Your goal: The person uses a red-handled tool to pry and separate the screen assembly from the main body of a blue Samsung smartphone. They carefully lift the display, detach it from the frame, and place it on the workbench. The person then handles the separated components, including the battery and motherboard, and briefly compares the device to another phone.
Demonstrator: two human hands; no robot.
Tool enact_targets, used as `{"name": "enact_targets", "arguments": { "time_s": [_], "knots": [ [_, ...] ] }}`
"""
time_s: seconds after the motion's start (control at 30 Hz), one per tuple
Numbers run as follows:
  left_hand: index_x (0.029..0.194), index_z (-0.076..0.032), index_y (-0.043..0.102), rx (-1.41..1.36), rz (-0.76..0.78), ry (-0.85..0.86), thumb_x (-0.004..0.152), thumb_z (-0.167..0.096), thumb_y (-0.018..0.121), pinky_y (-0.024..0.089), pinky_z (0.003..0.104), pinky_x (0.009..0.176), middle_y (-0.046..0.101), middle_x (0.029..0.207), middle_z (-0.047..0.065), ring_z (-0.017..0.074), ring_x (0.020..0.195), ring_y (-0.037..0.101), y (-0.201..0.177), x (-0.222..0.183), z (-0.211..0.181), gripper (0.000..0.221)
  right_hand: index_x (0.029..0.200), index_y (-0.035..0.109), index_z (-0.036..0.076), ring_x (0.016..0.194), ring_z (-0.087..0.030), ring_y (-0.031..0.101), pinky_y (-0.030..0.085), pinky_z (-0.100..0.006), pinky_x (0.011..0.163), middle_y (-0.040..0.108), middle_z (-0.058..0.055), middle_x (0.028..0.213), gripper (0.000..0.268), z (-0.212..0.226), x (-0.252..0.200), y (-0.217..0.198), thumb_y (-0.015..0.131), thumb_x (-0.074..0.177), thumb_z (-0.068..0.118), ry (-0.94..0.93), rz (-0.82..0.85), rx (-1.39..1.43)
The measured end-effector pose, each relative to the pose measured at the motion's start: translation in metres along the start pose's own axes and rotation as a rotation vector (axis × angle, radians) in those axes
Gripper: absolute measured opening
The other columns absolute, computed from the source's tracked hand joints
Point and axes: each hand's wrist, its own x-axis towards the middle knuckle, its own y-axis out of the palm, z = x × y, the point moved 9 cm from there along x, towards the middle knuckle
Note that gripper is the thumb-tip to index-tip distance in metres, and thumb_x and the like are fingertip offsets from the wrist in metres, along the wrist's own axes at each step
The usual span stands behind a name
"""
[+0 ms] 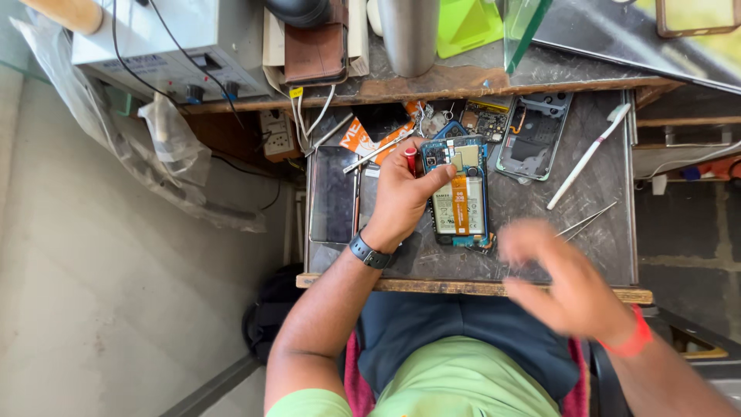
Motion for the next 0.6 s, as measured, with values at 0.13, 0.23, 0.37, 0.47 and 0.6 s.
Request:
{"name": "enact_targets", "arguments": {
  "time_s": [0.13,0.23,0.37,0.47,0.6],
  "knots": [
    [0.102,-0.005,0.062,0.009,0.032,0.005,0.092,0.001,0.077,0.05,0.021,0.073,0.067,0.092,-0.004,0.0026,0.08,0.059,-0.003,0.001,0.002,0.019,0.086,0.069,-0.001,0.092,-0.028,0.068,0.053,-0.039,0.081,0.071,-0.014,0.089,0.017,0.037,-0.082,0.062,0.069,0.09,0.016,0.008,0.882,0.582],
    [0.102,-0.005,0.062,0.005,0.029,0.002,0.091,0.0,0.077,0.05,0.02,0.073,0.067,0.091,-0.004,0.0021,0.079,0.058,-0.001,0.001,0.005,0.02,0.101,0.063,-0.002,0.103,-0.03,0.066,0.052,-0.041,0.092,0.066,-0.015,0.101,0.046,0.055,-0.1,0.071,0.061,0.107,0.043,0.043,0.908,0.716],
    [0.1,-0.005,0.063,-0.041,0.039,-0.021,0.089,0.001,0.077,0.05,0.021,0.072,0.068,0.09,-0.004,0.0026,0.078,0.06,0.001,0.003,0.009,0.02,0.093,0.058,-0.005,0.095,-0.033,0.062,0.048,-0.042,0.086,0.062,-0.019,0.096,0.067,0.043,-0.121,0.075,0.049,0.106,0.06,0.148,0.982,0.757],
    [0.1,-0.004,0.062,-0.045,0.048,-0.037,0.089,0.003,0.077,0.05,0.021,0.072,0.068,0.09,-0.003,0.0031,0.078,0.06,0.003,0.001,0.009,0.019,0.085,0.051,-0.002,0.086,-0.03,0.06,0.047,-0.04,0.082,0.056,-0.015,0.087,0.066,0.018,-0.15,0.078,0.052,0.105,0.061,0.223,1.051,0.653],
    [0.101,-0.004,0.063,-0.072,0.053,-0.057,0.088,0.003,0.076,0.051,0.021,0.074,0.069,0.091,-0.002,0.0037,0.079,0.061,0.005,0.001,0.011,0.02,0.103,0.054,-0.003,0.102,-0.03,0.06,0.045,-0.039,0.094,0.057,-0.015,0.106,0.065,0.024,-0.139,0.073,0.045,0.108,0.062,0.123,0.947,0.743]
  ]
}}
